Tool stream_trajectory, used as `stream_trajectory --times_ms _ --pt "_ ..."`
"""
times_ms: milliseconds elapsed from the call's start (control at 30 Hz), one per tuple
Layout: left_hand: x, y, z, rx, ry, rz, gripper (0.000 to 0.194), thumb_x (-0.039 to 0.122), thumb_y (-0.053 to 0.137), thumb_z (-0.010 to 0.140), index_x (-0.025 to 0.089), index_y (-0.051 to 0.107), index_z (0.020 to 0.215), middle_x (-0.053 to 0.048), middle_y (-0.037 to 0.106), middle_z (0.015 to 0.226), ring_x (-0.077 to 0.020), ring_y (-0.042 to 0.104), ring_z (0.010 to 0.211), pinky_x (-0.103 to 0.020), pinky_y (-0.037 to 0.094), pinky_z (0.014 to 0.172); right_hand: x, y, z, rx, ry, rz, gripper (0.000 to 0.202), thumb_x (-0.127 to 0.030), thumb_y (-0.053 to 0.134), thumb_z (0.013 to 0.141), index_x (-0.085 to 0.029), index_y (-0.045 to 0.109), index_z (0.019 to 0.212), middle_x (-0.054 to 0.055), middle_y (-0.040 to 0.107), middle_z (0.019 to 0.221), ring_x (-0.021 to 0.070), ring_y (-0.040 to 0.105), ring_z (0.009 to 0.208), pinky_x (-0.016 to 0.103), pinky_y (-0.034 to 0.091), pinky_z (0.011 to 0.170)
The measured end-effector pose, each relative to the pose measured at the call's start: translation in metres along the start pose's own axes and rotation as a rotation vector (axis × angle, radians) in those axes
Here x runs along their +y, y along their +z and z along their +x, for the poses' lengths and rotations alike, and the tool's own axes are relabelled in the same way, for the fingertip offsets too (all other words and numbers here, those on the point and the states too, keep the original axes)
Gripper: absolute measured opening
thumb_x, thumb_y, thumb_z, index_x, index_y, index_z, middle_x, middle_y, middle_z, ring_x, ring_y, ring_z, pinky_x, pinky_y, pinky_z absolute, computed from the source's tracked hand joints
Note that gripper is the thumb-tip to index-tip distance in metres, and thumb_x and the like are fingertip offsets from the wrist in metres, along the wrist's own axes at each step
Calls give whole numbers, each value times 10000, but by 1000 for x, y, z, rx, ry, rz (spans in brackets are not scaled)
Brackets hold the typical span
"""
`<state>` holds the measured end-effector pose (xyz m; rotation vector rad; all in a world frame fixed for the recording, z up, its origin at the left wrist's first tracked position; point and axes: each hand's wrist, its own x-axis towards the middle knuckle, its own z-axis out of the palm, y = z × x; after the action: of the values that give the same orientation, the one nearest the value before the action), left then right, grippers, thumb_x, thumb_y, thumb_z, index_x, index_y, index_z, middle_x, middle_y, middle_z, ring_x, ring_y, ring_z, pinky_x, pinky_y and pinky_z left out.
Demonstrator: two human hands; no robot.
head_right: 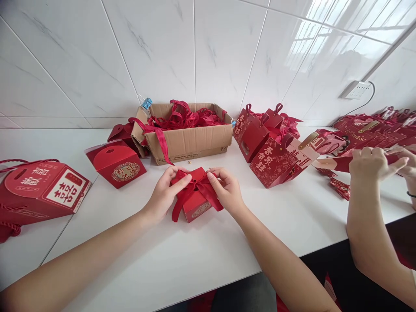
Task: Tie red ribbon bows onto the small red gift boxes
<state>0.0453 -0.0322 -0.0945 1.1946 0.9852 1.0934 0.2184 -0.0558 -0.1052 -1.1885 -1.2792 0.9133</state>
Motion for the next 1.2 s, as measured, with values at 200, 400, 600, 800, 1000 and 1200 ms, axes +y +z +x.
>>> stream_trajectory --times_ms 200,400,600,800,1000,1200 --pt "0 1 -4 -56 -6 206 489 405 764 694 228 495 1061 -25 592 1021 -188 599 912 -332 491 810 1 0 -1 21 11 7 335 -514 590 820 -186 645 859 67 673 933 182 626 837 298 525 712" --pt "0 -3 -1 -166 -14 165 418 403 727 733 218 502 1033 -29 592 1007 -186 597 886 -316 495 768 1 -4 1 79 -22 8 339 -503 518 876 -189 633 818 39 666 826 160 616 775 307 505 755" --pt "-10 -9 1 -183 109 25 351 510 522 869 203 525 1039 -64 578 1051 -197 577 962 -312 461 826 3 -13 6 162 33 151 363 -538 464 888 -209 595 802 25 623 823 152 608 754 286 495 690" --pt "-32 -16 -2 -222 276 140 740 541 660 755 234 285 1315 -138 430 1294 -263 466 1192 -402 390 1006 3 -20 2 -131 -9 84 419 -545 583 816 -270 545 1130 67 593 1183 227 536 1160 384 481 932" --pt "-47 -15 6 -98 414 286 824 490 731 687 235 237 1296 -144 420 1263 -277 458 1188 -453 365 1022 12 -34 11 -451 -154 -239 1096 -403 831 602 -313 175 1475 131 350 1472 293 451 1279 474 446 1004" --pt "-49 -18 22 -41 244 431 726 430 741 694 206 326 1245 -142 508 1262 -258 536 1126 -423 436 950 22 -40 18 -257 -153 -344 1008 -445 752 697 -338 131 1483 142 360 1462 284 480 1232 500 449 958"
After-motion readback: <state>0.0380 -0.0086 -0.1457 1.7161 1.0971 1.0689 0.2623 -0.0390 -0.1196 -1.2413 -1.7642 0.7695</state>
